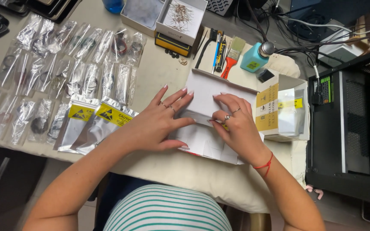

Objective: Placing small electronic components and anti-static bags into a cardboard box for storage or shipping.

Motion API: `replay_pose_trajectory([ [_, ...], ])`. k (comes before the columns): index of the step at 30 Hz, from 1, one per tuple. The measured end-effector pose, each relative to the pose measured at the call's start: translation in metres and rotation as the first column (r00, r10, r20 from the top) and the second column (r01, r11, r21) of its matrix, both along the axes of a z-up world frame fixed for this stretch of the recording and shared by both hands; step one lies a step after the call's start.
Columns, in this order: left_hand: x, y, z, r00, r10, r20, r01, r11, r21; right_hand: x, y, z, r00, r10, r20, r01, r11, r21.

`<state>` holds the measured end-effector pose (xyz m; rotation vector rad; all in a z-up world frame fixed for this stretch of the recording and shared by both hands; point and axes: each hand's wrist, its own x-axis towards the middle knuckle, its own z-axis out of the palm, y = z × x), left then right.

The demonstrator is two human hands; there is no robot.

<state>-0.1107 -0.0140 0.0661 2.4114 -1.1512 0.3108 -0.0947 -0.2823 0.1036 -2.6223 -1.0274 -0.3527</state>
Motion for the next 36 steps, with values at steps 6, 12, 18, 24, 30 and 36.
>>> replay_pose_trajectory([
  [6, 0.007, 0.002, -0.017, 0.993, -0.023, -0.113, 0.017, 0.998, -0.055, 0.011, -0.005, -0.019, 0.938, -0.056, -0.341, 0.127, 0.974, 0.189],
  [12, 0.001, 0.004, -0.014, 0.994, -0.06, -0.096, 0.052, 0.995, -0.081, 0.016, -0.007, -0.011, 0.872, -0.003, -0.489, 0.167, 0.941, 0.293],
  [18, -0.006, 0.005, -0.014, 0.996, -0.079, -0.032, 0.074, 0.988, -0.138, 0.016, -0.001, 0.001, 0.888, -0.017, -0.459, 0.131, 0.967, 0.217],
  [24, -0.008, 0.002, -0.023, 0.999, -0.033, -0.013, 0.032, 0.996, -0.088, 0.016, 0.002, 0.005, 0.885, -0.053, -0.463, 0.137, 0.979, 0.149],
  [30, -0.005, -0.001, -0.033, 1.0, -0.016, 0.0, 0.016, 0.995, -0.1, 0.013, 0.008, 0.013, 0.888, -0.072, -0.454, 0.122, 0.989, 0.084],
  [36, -0.004, -0.005, -0.039, 1.0, 0.017, 0.009, -0.016, 0.995, -0.099, 0.018, 0.038, 0.07, 0.922, 0.016, -0.386, -0.045, 0.997, -0.066],
])
